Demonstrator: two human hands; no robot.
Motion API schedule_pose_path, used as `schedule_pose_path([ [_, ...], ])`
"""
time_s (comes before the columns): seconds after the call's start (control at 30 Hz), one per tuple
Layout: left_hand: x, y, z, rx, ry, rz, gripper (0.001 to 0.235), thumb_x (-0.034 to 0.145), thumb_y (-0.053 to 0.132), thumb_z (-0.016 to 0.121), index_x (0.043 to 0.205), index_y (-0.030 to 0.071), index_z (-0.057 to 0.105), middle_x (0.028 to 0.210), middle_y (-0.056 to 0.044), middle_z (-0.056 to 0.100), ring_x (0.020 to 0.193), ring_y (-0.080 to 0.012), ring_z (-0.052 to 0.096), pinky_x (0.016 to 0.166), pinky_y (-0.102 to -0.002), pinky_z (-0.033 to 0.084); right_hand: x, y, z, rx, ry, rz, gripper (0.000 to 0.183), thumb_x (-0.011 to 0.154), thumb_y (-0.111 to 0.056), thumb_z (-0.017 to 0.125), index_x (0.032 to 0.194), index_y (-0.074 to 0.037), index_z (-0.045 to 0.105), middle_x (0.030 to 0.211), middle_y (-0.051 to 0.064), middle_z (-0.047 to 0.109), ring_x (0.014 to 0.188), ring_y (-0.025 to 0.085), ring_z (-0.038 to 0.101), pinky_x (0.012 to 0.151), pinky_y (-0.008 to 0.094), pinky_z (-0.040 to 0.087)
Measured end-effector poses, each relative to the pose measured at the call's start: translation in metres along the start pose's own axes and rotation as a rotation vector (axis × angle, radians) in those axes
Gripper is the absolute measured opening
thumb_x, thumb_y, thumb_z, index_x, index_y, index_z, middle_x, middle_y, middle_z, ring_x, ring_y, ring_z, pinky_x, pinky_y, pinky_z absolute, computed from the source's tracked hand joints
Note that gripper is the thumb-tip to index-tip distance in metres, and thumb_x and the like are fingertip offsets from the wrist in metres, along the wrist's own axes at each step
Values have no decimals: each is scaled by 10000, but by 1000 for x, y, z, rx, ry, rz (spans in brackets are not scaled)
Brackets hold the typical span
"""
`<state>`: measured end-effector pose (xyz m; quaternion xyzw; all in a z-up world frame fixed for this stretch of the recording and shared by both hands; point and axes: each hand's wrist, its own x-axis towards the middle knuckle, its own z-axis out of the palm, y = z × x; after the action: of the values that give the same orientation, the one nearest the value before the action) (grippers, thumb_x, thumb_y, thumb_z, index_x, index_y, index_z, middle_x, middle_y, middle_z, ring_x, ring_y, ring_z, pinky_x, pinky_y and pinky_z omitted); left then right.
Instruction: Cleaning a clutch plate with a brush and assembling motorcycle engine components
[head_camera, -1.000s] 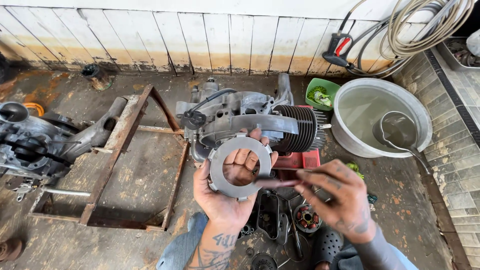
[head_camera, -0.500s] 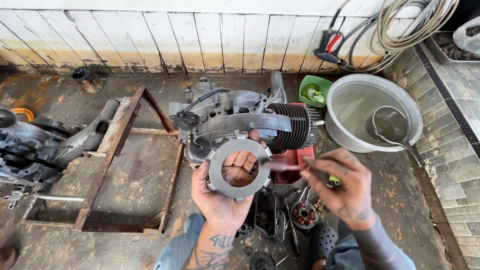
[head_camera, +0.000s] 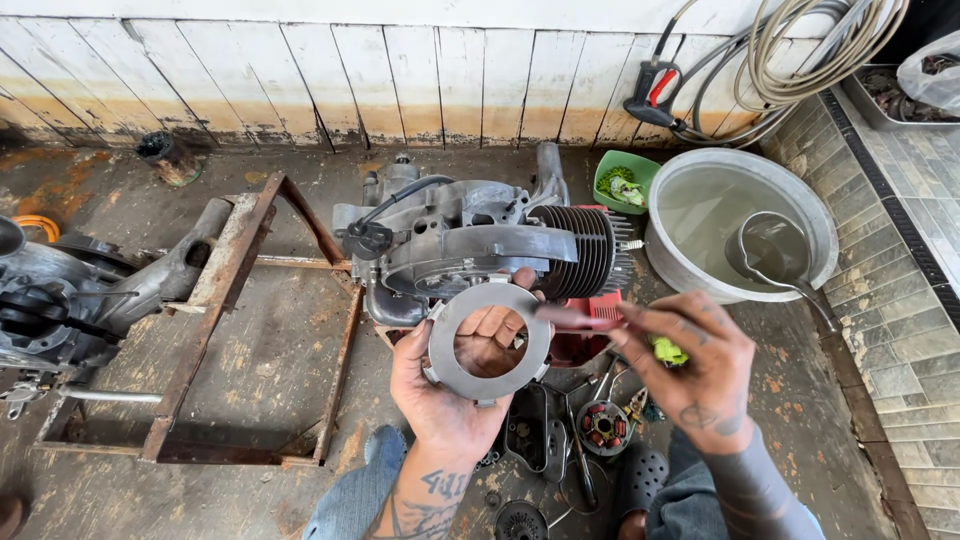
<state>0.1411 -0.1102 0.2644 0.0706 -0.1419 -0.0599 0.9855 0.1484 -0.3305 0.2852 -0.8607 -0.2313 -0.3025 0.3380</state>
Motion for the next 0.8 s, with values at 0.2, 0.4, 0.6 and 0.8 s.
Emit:
schedule_pose_path([
  [0.2, -2, -5, 0, -17, 5, -39, 699, 971, 409, 438, 1393, -143, 512, 1458, -279, 538, 1226, -320, 581, 1088, -405, 439, -5, 9, 5, -67, 22, -66, 200, 775, -121, 830, 954, -48, 777, 891, 51, 671, 661, 111, 518, 558, 239, 433],
  [0.4, -2, -9, 4, 1, 19, -65, 712, 976, 406, 415, 1414, -151, 476, 1444, -287, 535, 1240, -367, 573, 1098, -583, 453, 1, -12, 1, -57, 31, -21, 251, 750, -56, 837, 989, -20, 769, 913, 82, 677, 729, 170, 560, 652, 287, 479],
  [0.6, -4, -14, -1, -70, 9, -110, 645, 987, 408, 449, 1368, -103, 549, 1396, -238, 588, 1279, -337, 558, 1144, -614, 400, -3, 0, 3, -104, 55, -3, 263, 772, -109, 856, 1013, -32, 784, 911, 75, 672, 721, 145, 553, 634, 268, 463],
  [0.8, -9, -20, -10, -66, 97, -134, 619, 974, 418, 454, 1319, -78, 587, 1255, -219, 657, 1198, -324, 598, 1084, -540, 447, 2, -11, -1, -67, 58, 20, 250, 784, -50, 825, 1024, -4, 775, 924, 85, 664, 737, 162, 558, 669, 284, 472],
])
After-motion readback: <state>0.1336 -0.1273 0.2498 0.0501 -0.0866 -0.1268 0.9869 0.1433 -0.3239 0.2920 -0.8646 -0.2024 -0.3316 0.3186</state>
